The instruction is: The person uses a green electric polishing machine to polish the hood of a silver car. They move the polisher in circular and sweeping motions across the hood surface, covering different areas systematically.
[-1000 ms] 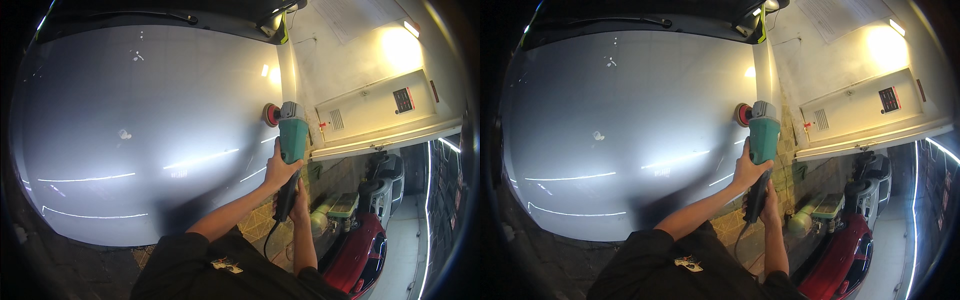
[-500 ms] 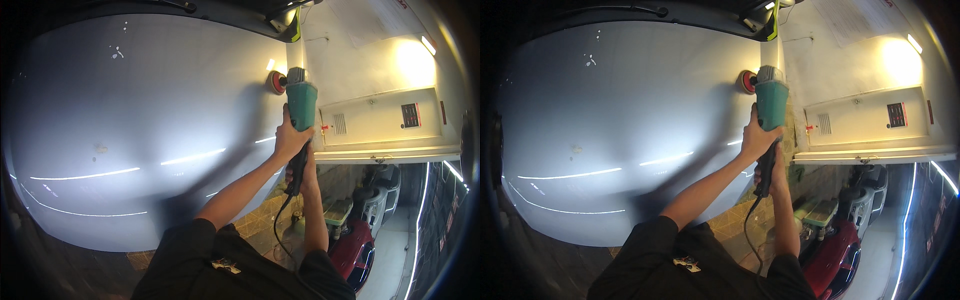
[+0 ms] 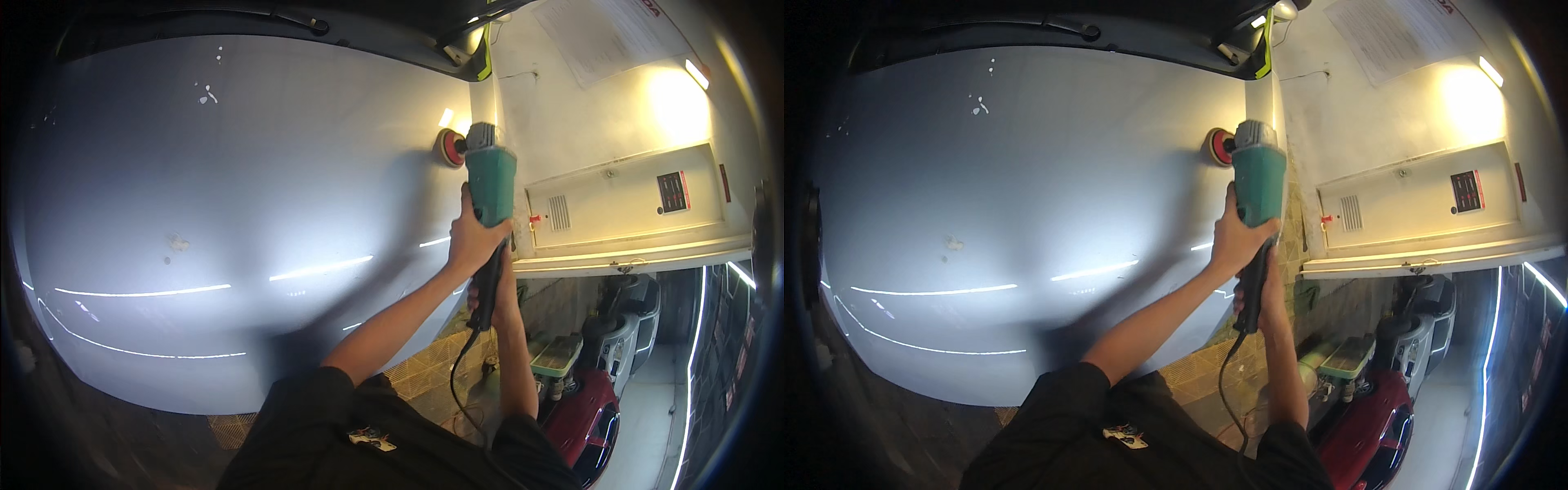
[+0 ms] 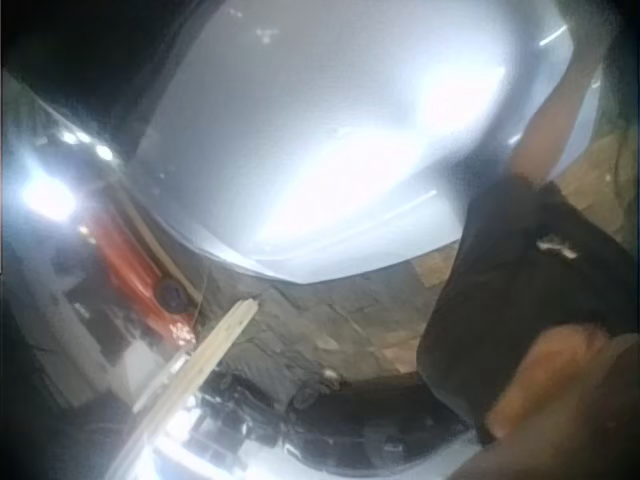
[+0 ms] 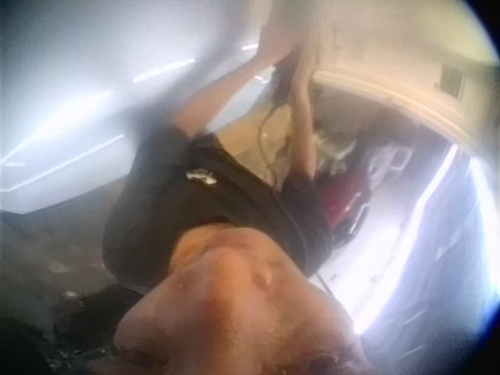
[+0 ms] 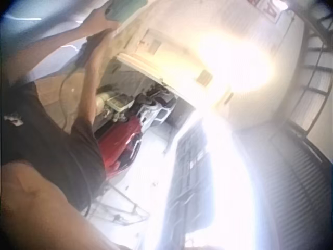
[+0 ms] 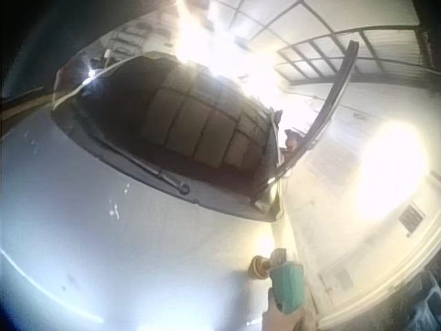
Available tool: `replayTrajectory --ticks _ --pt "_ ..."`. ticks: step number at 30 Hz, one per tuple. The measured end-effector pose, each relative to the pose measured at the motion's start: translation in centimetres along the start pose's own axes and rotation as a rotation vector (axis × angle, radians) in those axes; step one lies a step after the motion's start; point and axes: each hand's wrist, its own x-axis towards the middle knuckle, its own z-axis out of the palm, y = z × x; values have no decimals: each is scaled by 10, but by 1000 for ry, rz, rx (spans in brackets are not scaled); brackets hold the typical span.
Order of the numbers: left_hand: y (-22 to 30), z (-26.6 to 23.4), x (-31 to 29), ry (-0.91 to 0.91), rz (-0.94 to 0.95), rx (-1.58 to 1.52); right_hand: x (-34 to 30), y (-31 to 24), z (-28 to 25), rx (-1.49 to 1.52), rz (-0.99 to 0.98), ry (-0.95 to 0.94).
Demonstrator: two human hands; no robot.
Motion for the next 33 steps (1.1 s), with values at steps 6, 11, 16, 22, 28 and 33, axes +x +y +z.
replayTrajectory --ticks 6,11,16,22,28,33 --pt "-13 -13 -59 -81 -38 -4 -49 49 -2 64 19 29" --pt "-9 -8 -47 -46 11 -12 -41 36 -1 30 -3 -10" --pt "1 -1 -12 -8 11 -9 -9 1 -1 0 2 27" --pt "13 9 72 87 89 49 57 -54 2 -46 7 -30" --pt "36 13 136 101 121 52 100 -107 20 -90 9 -19" --pt "49 4 140 116 78 55 95 -117 35 -106 -62 -43"
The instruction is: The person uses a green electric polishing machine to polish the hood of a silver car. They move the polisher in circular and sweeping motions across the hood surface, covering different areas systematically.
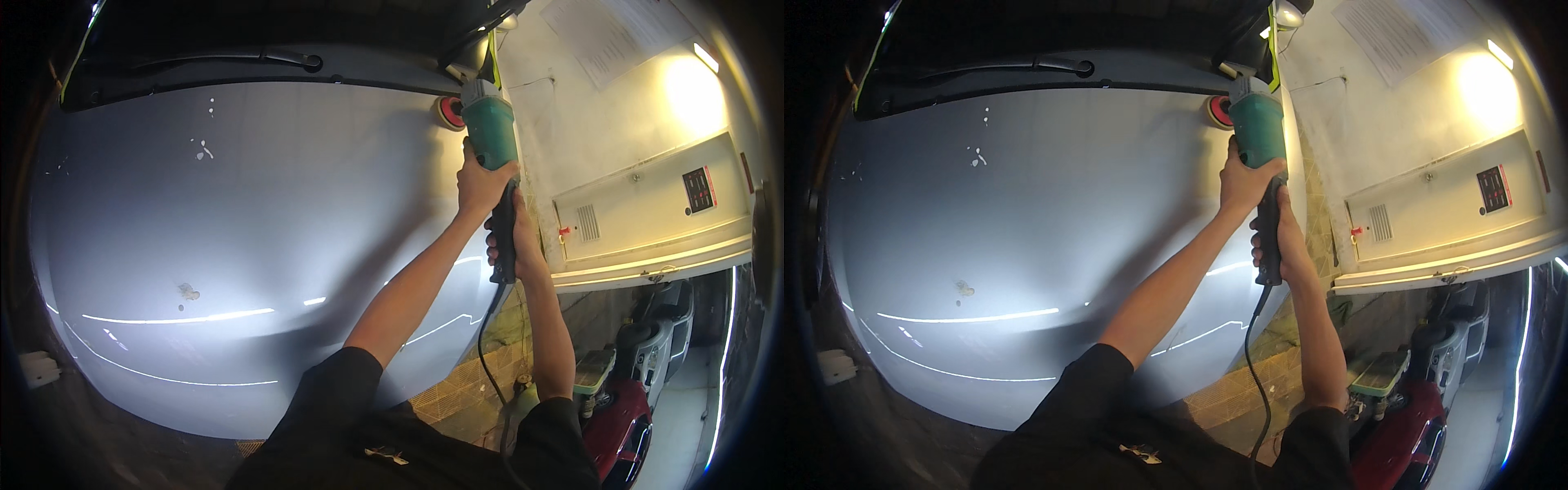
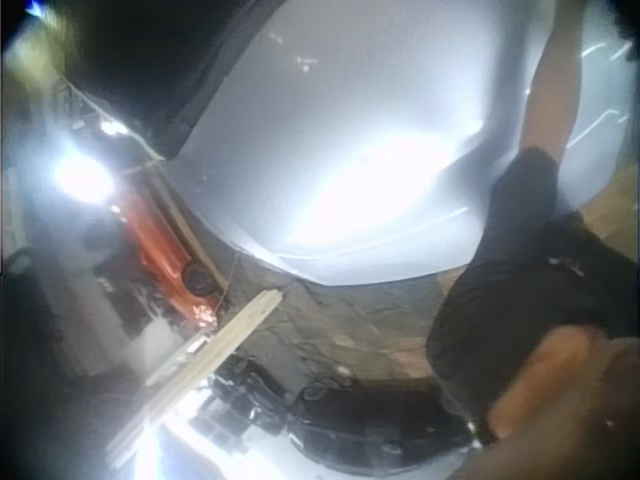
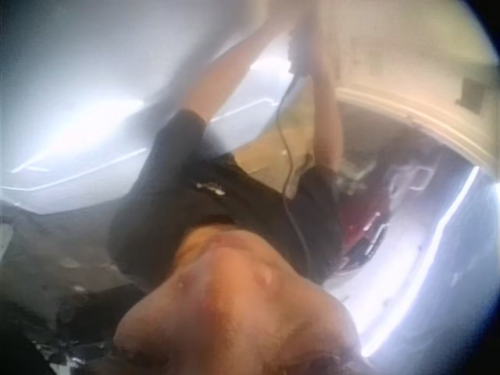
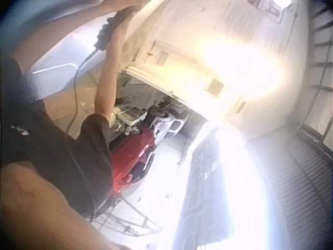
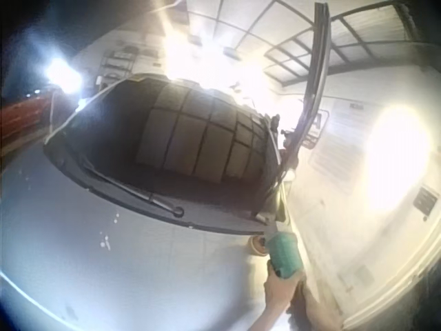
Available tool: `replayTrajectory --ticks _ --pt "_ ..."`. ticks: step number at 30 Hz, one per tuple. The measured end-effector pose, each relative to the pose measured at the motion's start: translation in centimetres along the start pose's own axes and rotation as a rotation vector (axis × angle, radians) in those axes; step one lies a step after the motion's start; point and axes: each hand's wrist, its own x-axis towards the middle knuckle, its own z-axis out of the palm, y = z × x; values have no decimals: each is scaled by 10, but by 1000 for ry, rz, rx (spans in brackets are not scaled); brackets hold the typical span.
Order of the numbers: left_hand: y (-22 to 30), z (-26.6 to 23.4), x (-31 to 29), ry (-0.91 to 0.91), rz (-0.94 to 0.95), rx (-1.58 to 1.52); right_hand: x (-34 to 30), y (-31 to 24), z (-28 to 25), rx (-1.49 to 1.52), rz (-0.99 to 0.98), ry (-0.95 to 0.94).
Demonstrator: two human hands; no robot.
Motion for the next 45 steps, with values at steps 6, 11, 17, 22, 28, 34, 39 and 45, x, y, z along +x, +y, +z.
replayTrajectory --ticks 6,11,17,22,28,34,39,45 --pt "-3 -18 -44 41 29 -106 -31 20 3 -43 42 -16" --pt "-13 -19 -89 -14 2 -78 -67 57 -5 0 78 19" --pt "-36 -29 -151 -103 -69 12 -117 116 -6 52 67 61" --pt "-52 -44 -227 -186 -90 -24 -180 174 -10 53 47 99" --pt "-50 -74 -276 -298 -113 -14 -224 217 4 187 167 110" --pt "-46 -59 -234 -304 -73 4 -192 180 1 181 150 103" --pt "-48 -27 -155 -212 61 -80 -124 125 -9 83 87 119" --pt "-33 0 -66 -196 15 -44 -49 62 -18 -3 38 117"
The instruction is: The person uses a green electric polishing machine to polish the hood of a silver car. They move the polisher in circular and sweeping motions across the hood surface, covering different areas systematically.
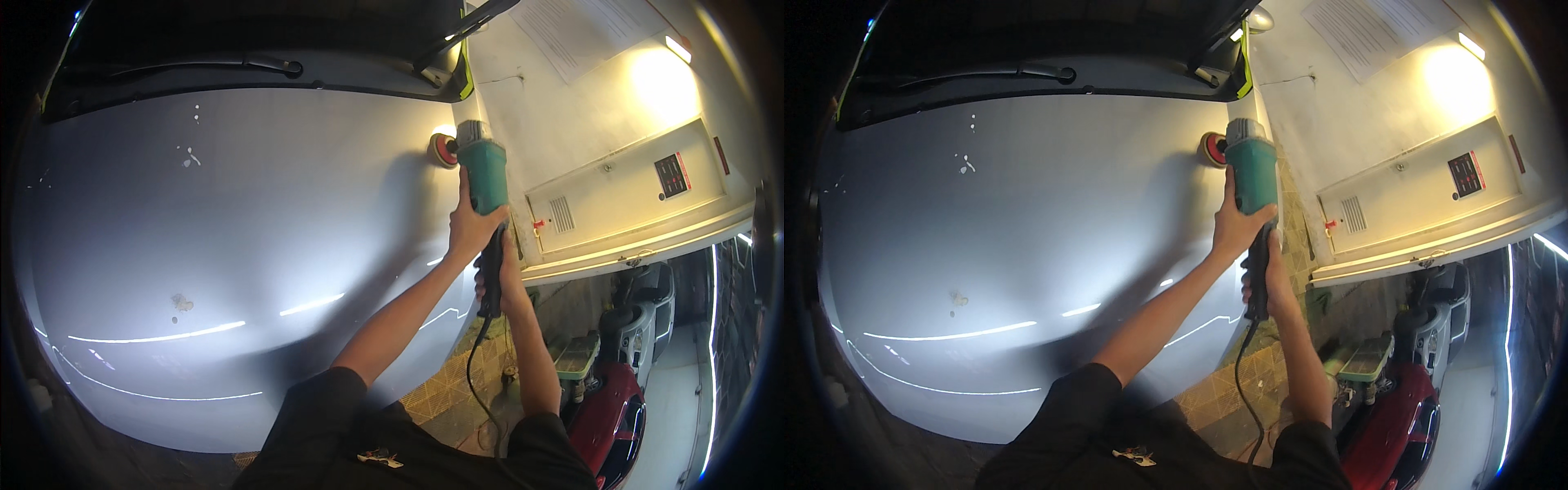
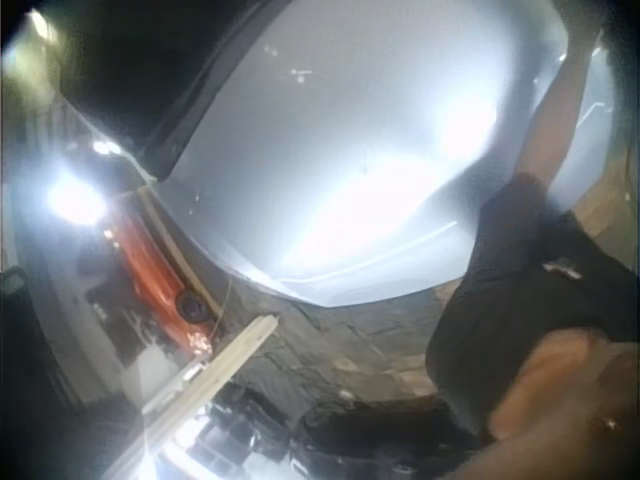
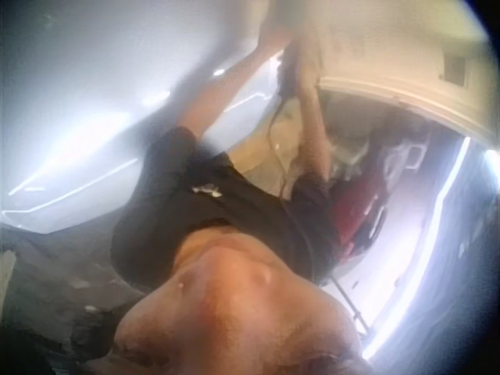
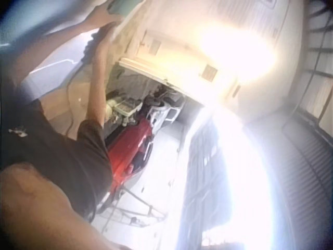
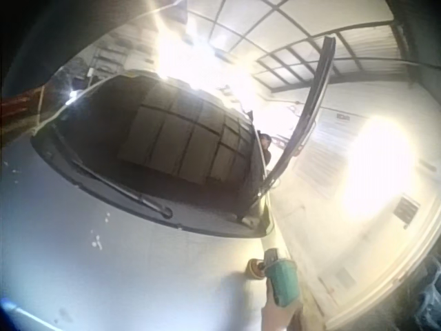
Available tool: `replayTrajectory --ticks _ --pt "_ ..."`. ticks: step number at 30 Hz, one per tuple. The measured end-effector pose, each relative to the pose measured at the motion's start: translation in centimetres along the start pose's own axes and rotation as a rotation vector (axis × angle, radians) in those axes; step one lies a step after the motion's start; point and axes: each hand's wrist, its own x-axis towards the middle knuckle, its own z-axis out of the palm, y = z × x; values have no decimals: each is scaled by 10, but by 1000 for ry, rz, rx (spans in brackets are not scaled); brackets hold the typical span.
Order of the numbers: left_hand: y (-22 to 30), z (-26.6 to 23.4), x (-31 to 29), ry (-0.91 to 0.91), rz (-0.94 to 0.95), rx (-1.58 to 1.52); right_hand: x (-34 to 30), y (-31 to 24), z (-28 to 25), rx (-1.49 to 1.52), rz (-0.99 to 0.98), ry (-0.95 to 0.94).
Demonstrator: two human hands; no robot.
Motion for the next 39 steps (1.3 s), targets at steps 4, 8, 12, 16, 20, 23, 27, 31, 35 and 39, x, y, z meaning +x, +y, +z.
replayTrajectory --ticks 4,8,12,16,20,23,27,31,35,39 --pt "11 0 49 67 35 47 34 -40 5 1 -12 -42" --pt "26 -13 69 127 42 101 46 -63 23 24 -25 -110" --pt "36 -35 45 175 26 31 26 -60 37 -55 -34 -155" --pt "38 -46 6 294 103 -21 -6 -48 42 -101 -57 -231" --pt "45 -64 -6 407 185 -97 -18 -50 62 -132 -40 -255" --pt "47 -90 -8 428 232 -137 -20 -51 82 -139 -114 -343" --pt "42 -108 -7 455 265 -167 -17 -47 92 -126 -178 -427" --pt "29 -88 3 390 238 -188 -3 -46 74 -112 -132 -357" --pt "9 -34 30 324 238 -76 14 -49 29 -69 -63 -271" --pt "-11 -2 43 271 243 -58 18 -41 4 -21 -36 -204"
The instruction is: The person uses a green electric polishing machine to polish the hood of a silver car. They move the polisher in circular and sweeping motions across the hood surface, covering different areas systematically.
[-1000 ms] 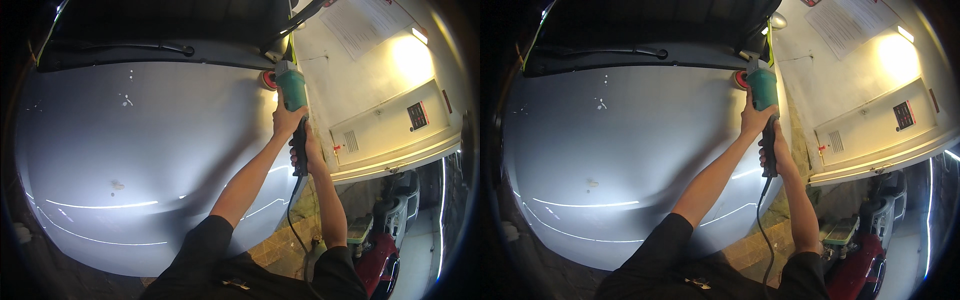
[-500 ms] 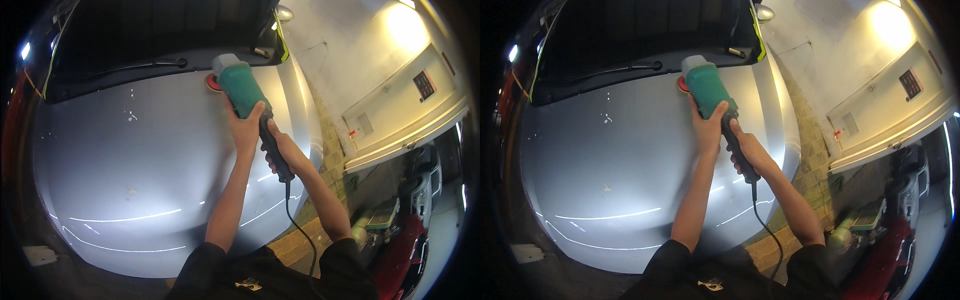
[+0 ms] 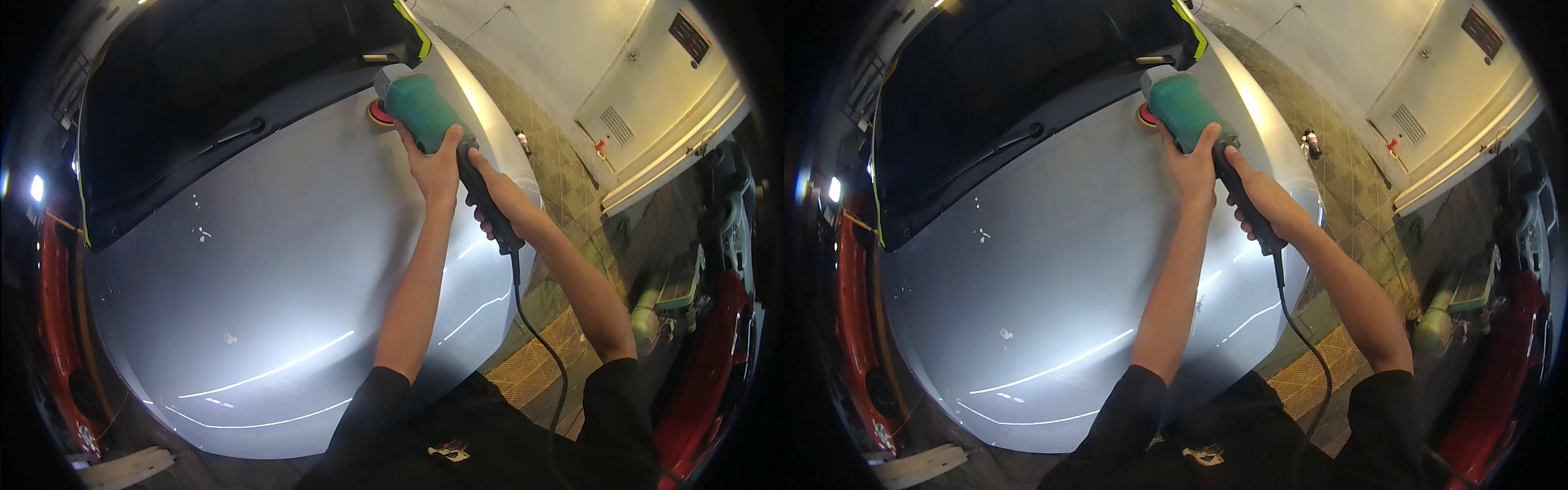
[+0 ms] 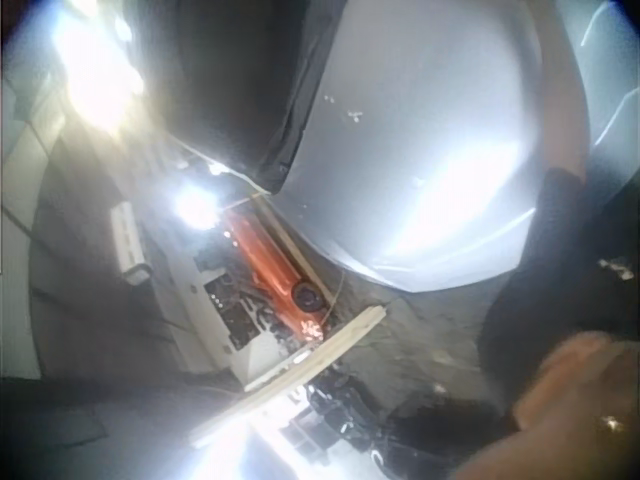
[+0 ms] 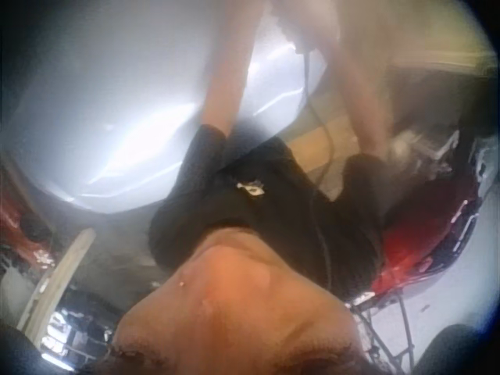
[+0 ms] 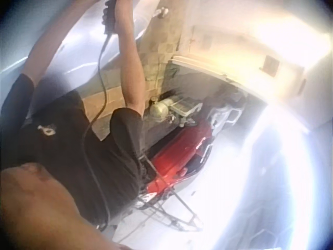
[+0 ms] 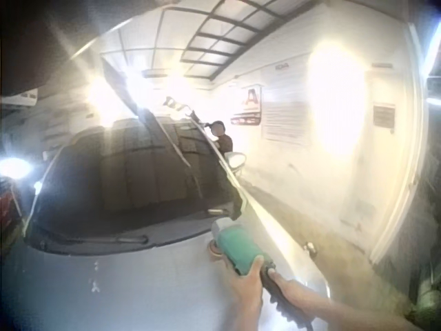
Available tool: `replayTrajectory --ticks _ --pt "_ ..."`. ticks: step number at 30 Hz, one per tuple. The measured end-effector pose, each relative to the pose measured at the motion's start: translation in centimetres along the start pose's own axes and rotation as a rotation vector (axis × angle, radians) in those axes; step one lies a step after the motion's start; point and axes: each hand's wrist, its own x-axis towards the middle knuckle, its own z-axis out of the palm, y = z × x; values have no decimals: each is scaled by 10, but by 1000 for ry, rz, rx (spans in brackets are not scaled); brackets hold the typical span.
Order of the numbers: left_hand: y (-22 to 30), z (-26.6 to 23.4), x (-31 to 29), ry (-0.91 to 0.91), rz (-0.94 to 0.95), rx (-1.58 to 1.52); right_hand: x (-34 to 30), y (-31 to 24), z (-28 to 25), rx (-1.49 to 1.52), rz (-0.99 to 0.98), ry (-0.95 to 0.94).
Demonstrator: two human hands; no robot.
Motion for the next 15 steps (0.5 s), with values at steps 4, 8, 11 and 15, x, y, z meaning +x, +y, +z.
replayTrajectory --ticks 4,8,11,15 --pt "-7 0 -12 -13 17 18 -8 11 0 11 -22 26" --pt "12 -23 -26 35 -12 -17 -23 15 16 -33 -50 -10" --pt "38 -61 -38 72 -13 -52 -34 13 44 -138 -71 -56" --pt "69 -114 -51 226 111 -50 -48 14 87 -254 -169 -181"
